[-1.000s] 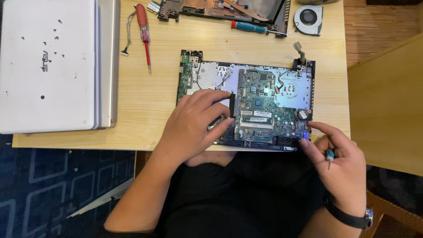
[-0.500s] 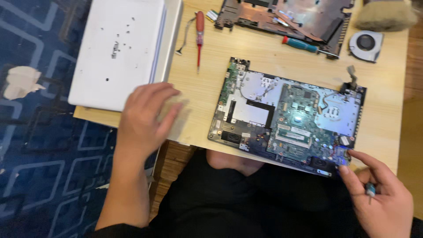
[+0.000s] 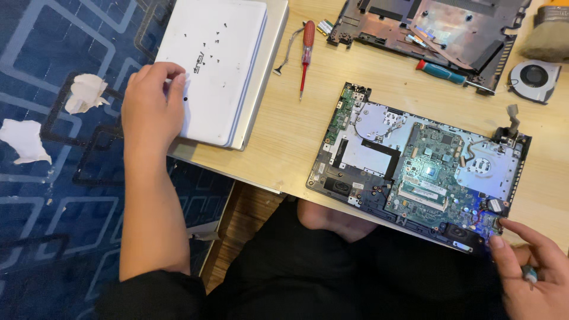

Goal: The person assembles a laptop by installing a small circuit board and securing it with screws. They then place the main motherboard into the chassis and fasten it with multiple screws using a screwdriver.

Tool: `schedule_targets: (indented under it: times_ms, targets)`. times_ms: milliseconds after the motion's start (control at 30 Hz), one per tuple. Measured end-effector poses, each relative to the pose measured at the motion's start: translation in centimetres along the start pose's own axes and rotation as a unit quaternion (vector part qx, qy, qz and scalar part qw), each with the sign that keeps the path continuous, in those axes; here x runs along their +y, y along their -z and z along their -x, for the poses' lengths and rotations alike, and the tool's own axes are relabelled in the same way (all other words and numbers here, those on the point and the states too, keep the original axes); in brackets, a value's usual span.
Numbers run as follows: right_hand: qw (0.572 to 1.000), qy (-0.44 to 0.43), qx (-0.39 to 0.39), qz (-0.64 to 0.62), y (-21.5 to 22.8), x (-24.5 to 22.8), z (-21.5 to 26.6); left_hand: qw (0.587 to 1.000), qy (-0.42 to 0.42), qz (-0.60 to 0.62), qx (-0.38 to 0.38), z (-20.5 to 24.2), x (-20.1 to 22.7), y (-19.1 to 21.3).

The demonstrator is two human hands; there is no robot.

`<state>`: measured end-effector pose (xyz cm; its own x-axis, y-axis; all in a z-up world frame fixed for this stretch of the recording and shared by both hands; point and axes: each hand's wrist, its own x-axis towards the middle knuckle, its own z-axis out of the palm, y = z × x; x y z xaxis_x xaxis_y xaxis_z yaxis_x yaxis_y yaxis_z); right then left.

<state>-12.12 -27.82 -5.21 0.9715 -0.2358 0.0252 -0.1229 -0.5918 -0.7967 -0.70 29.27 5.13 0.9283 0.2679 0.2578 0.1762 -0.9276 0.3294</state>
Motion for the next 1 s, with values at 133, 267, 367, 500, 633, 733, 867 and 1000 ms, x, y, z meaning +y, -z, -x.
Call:
schedule_targets:
  times_ms: [133,267,367,500,633,733,867,1000]
  targets:
    - [1.0,0.004,0.005,0.006,-0.2,-0.7,0.1,1.0,0.018,-0.009,0.002,-2.2,0.3,-0.8]
    - [1.0,0.002,0.009,0.022,0.0,-1.5,0.0,0.999,0.031,-0.039,-0.019,-3.1,0.7,-1.1]
    - [0.999,0.0,0.02,0.034,0.1,-2.5,0.1,0.997,0.002,-0.08,-0.004,-3.5,-0.7,-2.4]
    - [0.998,-0.051,0.046,-0.009,0.3,-5.2,0.5,0.987,-0.123,0.002,0.102,-2.3,0.0,-2.2]
    - [0.995,-0.014,0.096,-0.017,0.7,-4.4,2.0,0.952,-0.152,0.229,0.132,4.7,7.8,-1.5]
    - [0.98,-0.035,0.152,-0.126,-0.3,-6.2,3.3,0.826,-0.146,0.542,0.046,9.1,11.2,-4.6]
    - [0.976,0.04,0.076,-0.201,-1.9,-8.9,5.1,0.818,-0.248,0.514,-0.071,11.2,15.0,-6.3]
    - [0.983,0.054,-0.076,-0.156,-3.4,-10.2,5.5,0.802,-0.312,0.502,-0.087,11.5,16.4,-7.0]
